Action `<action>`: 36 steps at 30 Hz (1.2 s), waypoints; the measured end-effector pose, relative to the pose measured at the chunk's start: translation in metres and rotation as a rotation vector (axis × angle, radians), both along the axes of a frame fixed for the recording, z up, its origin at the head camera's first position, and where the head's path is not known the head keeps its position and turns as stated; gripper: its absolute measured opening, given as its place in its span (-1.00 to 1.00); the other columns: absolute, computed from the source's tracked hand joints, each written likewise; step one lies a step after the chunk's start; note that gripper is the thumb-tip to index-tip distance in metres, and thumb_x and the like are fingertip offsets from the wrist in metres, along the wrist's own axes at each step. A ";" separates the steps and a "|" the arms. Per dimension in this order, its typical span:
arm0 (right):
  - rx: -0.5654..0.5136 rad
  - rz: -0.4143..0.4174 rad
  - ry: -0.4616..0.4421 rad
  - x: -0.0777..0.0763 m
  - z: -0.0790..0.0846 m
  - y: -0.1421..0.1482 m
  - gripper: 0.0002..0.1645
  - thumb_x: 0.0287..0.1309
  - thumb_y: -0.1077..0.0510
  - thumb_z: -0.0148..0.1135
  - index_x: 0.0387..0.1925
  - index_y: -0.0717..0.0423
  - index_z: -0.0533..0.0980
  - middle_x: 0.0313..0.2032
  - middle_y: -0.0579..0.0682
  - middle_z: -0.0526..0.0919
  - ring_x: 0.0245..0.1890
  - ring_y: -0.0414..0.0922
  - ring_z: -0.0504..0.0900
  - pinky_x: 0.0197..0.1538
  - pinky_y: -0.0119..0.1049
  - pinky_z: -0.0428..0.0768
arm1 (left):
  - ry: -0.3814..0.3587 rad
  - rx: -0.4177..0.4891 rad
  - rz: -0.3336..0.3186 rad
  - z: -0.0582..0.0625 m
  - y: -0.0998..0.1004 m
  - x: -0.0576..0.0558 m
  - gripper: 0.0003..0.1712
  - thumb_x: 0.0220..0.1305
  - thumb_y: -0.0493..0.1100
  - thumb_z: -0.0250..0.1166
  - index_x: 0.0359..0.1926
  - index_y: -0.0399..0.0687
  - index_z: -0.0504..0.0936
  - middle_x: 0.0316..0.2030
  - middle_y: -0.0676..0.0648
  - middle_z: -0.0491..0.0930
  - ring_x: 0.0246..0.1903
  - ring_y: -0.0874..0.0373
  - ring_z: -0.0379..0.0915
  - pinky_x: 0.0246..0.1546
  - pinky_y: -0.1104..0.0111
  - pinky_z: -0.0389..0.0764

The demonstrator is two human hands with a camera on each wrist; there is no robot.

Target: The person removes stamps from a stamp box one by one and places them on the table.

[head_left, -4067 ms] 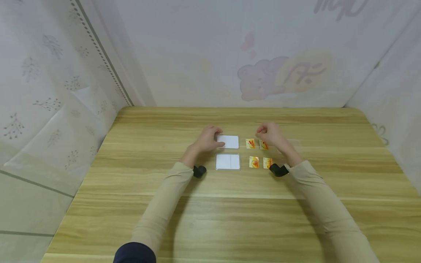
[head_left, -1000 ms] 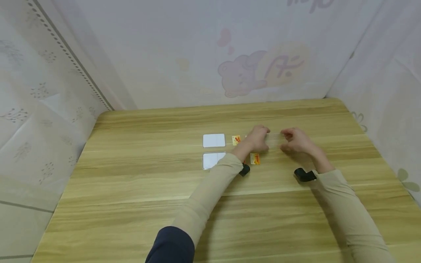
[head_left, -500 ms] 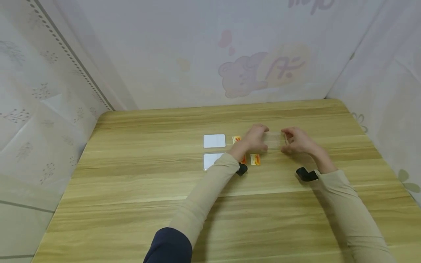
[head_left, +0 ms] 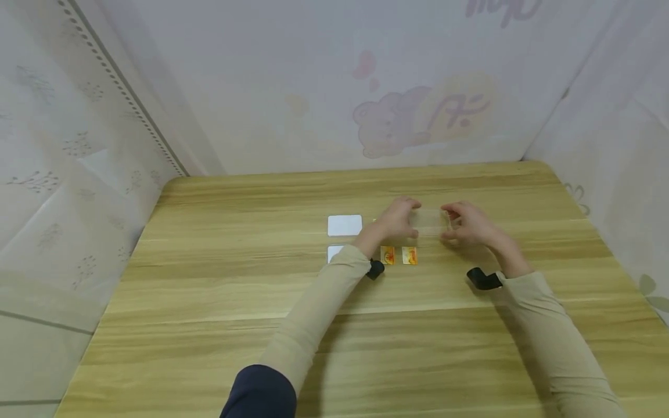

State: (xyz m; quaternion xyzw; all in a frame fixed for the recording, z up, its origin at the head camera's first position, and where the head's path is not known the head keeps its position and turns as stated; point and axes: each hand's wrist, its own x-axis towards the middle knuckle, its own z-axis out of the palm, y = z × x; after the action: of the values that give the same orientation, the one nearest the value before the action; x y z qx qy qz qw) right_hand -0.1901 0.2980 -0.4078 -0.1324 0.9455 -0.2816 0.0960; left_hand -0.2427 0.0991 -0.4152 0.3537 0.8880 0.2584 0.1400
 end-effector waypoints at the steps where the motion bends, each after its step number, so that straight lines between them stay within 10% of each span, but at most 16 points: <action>1: 0.001 0.005 0.007 -0.001 0.000 -0.001 -0.21 -0.02 0.26 0.38 0.17 0.57 0.25 -0.06 0.43 0.39 -0.05 0.26 0.40 0.03 0.11 0.43 | -0.004 0.004 0.001 0.000 -0.002 0.000 -0.23 -0.01 -0.23 0.42 0.25 -0.28 0.34 0.22 -0.16 0.37 0.26 0.02 0.17 0.26 0.42 0.16; 36: -0.084 0.053 0.008 -0.022 0.002 -0.057 -0.20 -0.06 0.25 0.40 0.18 0.52 0.27 -0.02 0.40 0.41 -0.01 0.22 0.38 0.06 0.07 0.41 | -0.046 0.061 0.073 0.016 -0.074 0.001 -0.21 0.01 -0.27 0.40 0.29 -0.27 0.29 0.27 -0.16 0.28 0.29 -0.01 0.11 0.29 0.29 0.15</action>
State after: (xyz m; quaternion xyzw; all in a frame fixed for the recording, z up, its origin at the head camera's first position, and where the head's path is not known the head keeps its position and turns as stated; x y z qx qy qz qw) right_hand -0.2124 0.2410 -0.4056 -0.1626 0.9293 -0.3179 0.0940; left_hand -0.2415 0.0251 -0.3989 0.3192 0.8886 0.2982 0.1400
